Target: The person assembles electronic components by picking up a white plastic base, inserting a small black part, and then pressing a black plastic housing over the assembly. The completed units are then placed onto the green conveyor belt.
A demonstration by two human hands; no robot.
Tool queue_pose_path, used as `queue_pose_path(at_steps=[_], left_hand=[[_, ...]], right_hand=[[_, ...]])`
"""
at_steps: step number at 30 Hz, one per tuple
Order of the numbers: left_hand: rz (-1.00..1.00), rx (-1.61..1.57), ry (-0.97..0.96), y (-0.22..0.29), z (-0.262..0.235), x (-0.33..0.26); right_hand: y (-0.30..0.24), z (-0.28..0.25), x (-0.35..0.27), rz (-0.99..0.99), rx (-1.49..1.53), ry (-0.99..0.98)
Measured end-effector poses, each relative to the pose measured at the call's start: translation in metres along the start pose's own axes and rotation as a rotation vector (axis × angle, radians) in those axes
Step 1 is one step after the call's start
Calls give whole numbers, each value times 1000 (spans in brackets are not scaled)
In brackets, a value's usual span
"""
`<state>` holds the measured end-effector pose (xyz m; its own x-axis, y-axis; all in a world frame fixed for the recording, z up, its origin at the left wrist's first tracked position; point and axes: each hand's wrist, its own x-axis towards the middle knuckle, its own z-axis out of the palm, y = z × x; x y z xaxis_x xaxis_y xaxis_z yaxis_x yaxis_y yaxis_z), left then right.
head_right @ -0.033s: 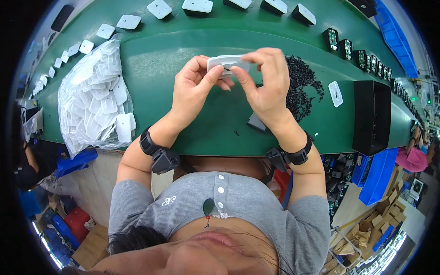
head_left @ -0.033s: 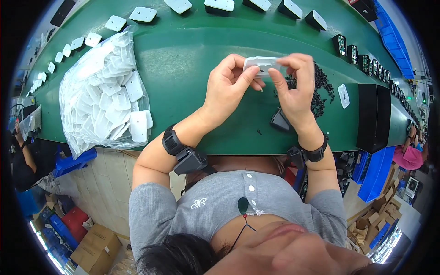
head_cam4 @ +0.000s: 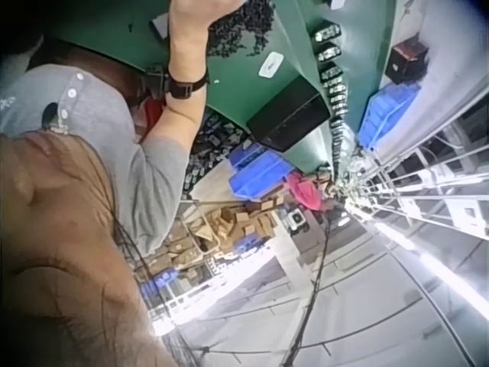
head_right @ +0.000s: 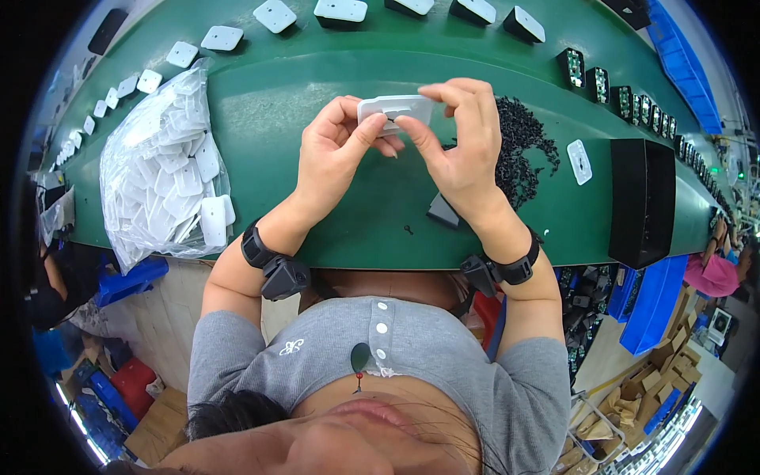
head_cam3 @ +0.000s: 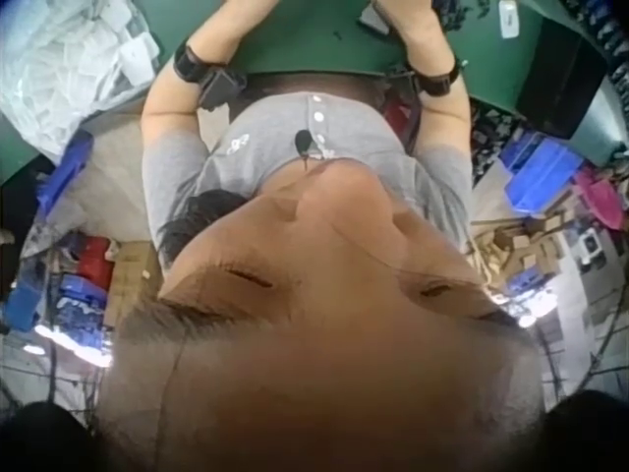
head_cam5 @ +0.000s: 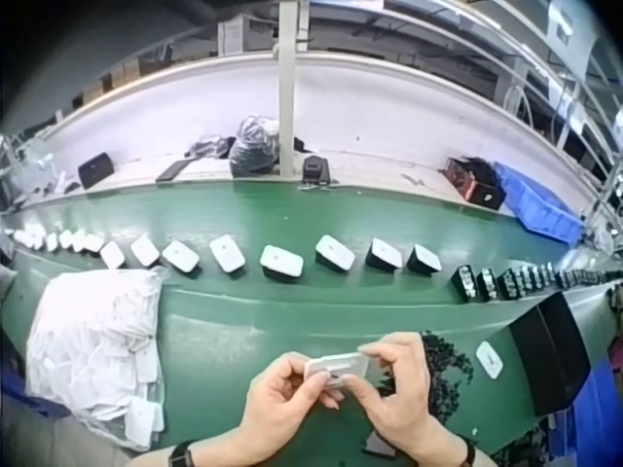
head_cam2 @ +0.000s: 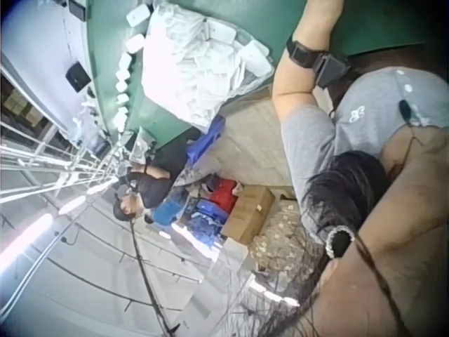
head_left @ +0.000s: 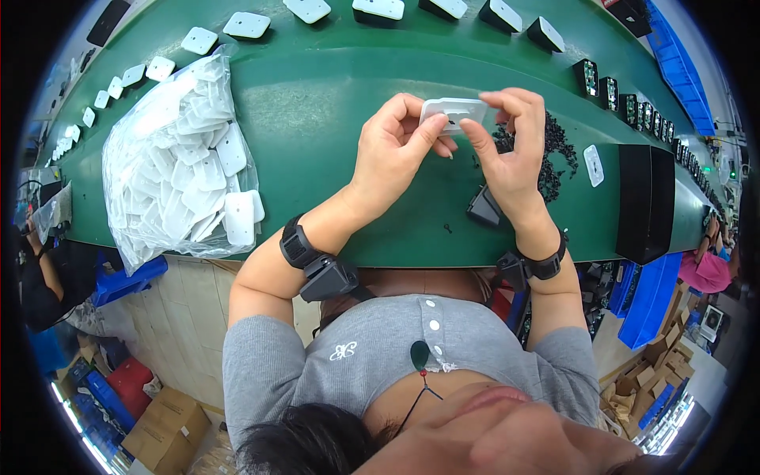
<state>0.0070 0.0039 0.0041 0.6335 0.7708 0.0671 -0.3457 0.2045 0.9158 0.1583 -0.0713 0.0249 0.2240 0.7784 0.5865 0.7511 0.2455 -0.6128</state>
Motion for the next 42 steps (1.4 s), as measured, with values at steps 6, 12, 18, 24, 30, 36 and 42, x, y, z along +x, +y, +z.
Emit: queue_pose_path(at_steps=[6,12,18,24,30,36,42], left_hand=[[7,45,4,0,-1,0],[-8,70,-18,0,0,-1],[-52,106,-38,3,-1,-2],[-38,100,-110,1,0,-3],[-34,-42,-168,5,2,-1],[-87,108,10,-1,-23,16],[120,965,208,-13,-51,34]], right_hand=[[1,-5,2,85,-39,-54],[6,-10,4,87,11,-161],[1,-12,5,371,279,-305],[4,-18,5,644,618,-391],[1,-21,3,478,685,-298],[8,-11,1,303,289,-273],[129,-77,65,-3,-944,261]])
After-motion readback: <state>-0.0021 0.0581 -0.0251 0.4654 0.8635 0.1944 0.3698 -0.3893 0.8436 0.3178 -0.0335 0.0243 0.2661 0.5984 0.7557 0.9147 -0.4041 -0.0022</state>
